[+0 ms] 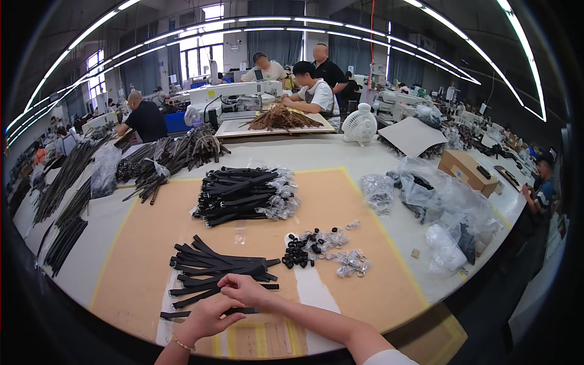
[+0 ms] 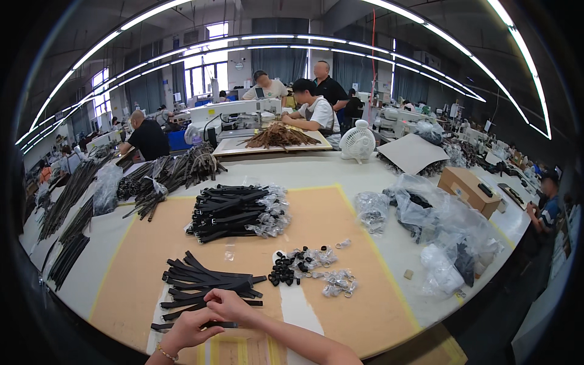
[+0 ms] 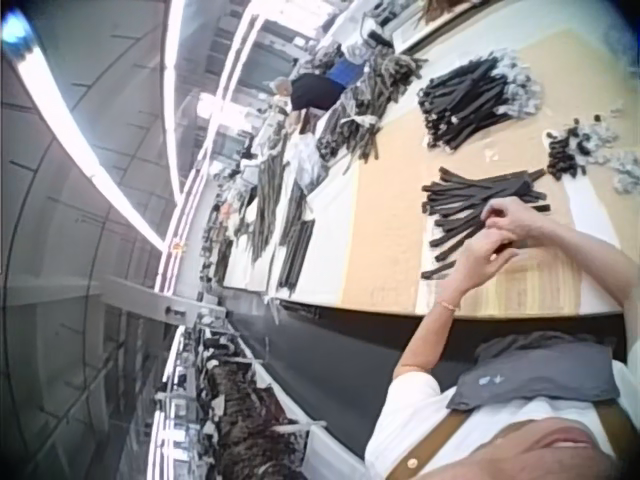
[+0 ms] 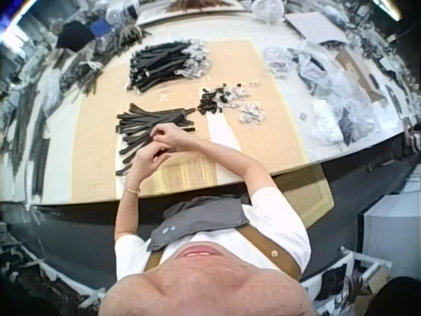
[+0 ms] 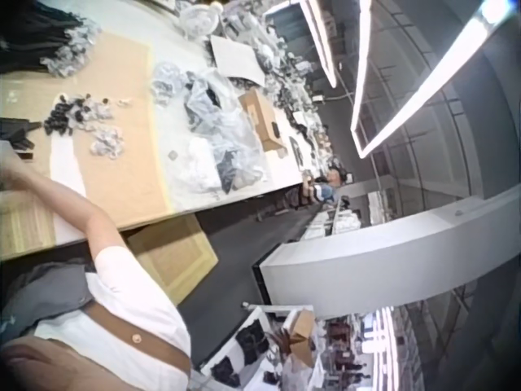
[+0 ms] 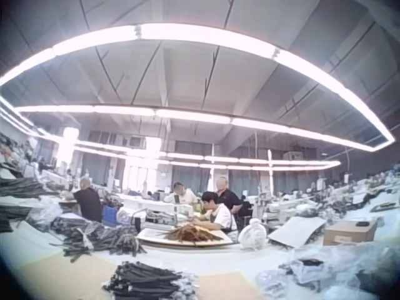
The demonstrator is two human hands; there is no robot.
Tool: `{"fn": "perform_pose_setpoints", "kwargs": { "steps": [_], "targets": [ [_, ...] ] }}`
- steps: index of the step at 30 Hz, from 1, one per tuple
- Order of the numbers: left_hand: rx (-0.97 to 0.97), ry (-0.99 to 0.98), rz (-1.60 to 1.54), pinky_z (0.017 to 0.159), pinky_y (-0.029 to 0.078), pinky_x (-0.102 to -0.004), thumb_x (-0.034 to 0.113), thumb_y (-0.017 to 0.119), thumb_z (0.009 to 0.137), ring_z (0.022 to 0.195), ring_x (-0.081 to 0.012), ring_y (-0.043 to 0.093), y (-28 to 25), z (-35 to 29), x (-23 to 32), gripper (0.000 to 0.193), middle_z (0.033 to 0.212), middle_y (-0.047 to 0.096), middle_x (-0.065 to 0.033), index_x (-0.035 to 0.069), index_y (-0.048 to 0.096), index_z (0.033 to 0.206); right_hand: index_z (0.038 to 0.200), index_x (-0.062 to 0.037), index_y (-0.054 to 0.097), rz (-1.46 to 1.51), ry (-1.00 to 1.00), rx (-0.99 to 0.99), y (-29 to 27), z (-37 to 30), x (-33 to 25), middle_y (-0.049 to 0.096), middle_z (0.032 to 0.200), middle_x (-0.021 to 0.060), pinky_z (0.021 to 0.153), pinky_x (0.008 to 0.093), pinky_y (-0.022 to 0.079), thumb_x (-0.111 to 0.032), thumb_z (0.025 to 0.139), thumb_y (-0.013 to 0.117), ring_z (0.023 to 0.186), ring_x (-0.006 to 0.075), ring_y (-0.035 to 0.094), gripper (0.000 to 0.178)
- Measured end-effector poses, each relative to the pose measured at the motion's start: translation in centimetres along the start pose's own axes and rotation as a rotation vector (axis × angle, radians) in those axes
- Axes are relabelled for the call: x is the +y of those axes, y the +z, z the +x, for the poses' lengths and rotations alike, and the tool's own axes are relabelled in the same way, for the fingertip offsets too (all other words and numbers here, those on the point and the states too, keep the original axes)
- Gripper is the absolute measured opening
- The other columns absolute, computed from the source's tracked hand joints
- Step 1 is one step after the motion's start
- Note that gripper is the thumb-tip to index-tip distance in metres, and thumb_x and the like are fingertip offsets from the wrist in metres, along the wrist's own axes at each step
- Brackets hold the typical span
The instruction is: The person assembles hardware buckles and plastic rings onto black leather straps by hand at a workshop table.
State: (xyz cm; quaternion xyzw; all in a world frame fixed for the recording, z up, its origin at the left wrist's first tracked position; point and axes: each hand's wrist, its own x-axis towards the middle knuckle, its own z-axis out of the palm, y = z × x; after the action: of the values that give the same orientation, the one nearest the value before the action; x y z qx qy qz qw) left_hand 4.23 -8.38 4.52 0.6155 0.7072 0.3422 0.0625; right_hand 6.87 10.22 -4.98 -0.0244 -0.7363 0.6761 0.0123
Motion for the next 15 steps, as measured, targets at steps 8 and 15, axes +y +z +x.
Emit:
{"fn": "perform_pose_setpoints", "kwargs": {
  "steps": [8,15],
  "targets": [
    [0.260,-0.165,-0.090,0.060,0.052,-0.0279,0.021,0.082,0.084,0.069,-0.0185,0.067,2.7,3.4,-4.0,0.027,0.093,0.073,-0.0082,0.004,0.072,0.103,0.129,-0.0061,0.062,0.532,0.132,0.000,-7.6,-3.7,0.5,0.067,0.111,-0.0004,0.088,0.0238,0.053,-0.021,0.099,0.067,0.101,0.0070,0.066,0.034],
    [0.217,-0.070,-0.139,0.064,0.054,-0.0277,0.016,0.082,0.081,0.074,-0.0183,0.069,5.0,7.3,-4.1,0.026,0.090,0.073,-0.0096,0.002,0.072,0.101,0.128,-0.0041,0.064,0.567,0.072,0.161,-10.1,-7.9,-0.1,0.068,0.114,0.0027,0.091,0.0238,0.055,-0.014,0.098,0.068,0.102,0.0107,0.068,0.032]
  ]
}}
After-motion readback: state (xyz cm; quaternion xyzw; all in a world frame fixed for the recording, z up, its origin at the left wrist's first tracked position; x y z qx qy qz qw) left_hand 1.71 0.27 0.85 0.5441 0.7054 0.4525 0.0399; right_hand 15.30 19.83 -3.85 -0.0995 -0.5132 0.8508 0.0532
